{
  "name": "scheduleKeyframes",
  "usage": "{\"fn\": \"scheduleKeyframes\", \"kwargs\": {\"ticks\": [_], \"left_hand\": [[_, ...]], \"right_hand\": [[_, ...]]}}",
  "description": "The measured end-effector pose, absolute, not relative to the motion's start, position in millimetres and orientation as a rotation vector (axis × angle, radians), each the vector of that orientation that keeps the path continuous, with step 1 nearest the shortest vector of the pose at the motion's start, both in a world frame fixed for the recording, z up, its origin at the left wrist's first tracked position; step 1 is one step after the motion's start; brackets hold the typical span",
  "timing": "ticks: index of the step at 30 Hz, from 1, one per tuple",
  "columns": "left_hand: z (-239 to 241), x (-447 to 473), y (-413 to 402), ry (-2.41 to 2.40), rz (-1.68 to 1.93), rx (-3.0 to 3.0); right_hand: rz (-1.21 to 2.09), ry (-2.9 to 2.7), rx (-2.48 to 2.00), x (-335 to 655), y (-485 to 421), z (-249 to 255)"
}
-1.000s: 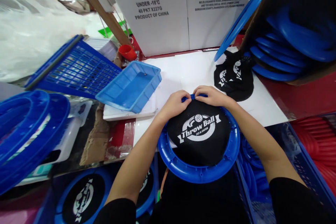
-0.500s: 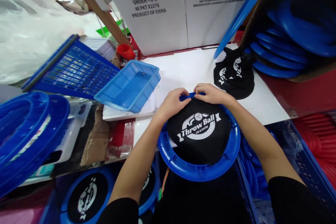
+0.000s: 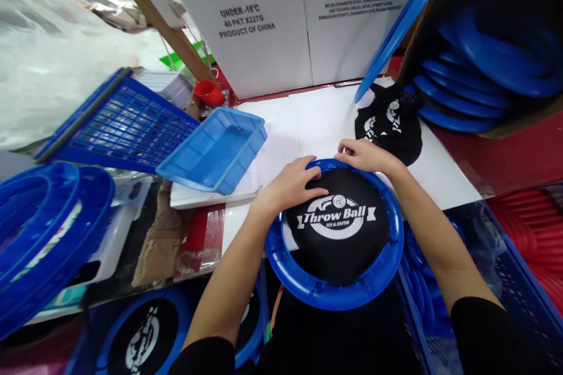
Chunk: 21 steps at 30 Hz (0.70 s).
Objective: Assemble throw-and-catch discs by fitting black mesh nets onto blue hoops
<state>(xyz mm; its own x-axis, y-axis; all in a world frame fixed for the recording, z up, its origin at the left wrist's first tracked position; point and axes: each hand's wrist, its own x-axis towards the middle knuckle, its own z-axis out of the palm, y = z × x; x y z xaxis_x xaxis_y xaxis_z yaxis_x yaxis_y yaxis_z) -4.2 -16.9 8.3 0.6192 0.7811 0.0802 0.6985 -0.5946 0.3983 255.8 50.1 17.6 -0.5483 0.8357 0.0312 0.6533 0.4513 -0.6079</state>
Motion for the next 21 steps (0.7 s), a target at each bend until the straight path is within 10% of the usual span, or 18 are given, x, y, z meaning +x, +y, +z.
{"fn": "scheduleKeyframes", "kwargs": {"ticks": [7, 21], "left_hand": [[7, 3, -20, 1.044, 0.312, 2.486], [25, -24, -6, 1.112, 0.476, 2.193]], "right_hand": [[1.036, -2.570, -0.687, 244, 44, 16], [1.195, -2.538, -0.905, 260, 37, 28]]}}
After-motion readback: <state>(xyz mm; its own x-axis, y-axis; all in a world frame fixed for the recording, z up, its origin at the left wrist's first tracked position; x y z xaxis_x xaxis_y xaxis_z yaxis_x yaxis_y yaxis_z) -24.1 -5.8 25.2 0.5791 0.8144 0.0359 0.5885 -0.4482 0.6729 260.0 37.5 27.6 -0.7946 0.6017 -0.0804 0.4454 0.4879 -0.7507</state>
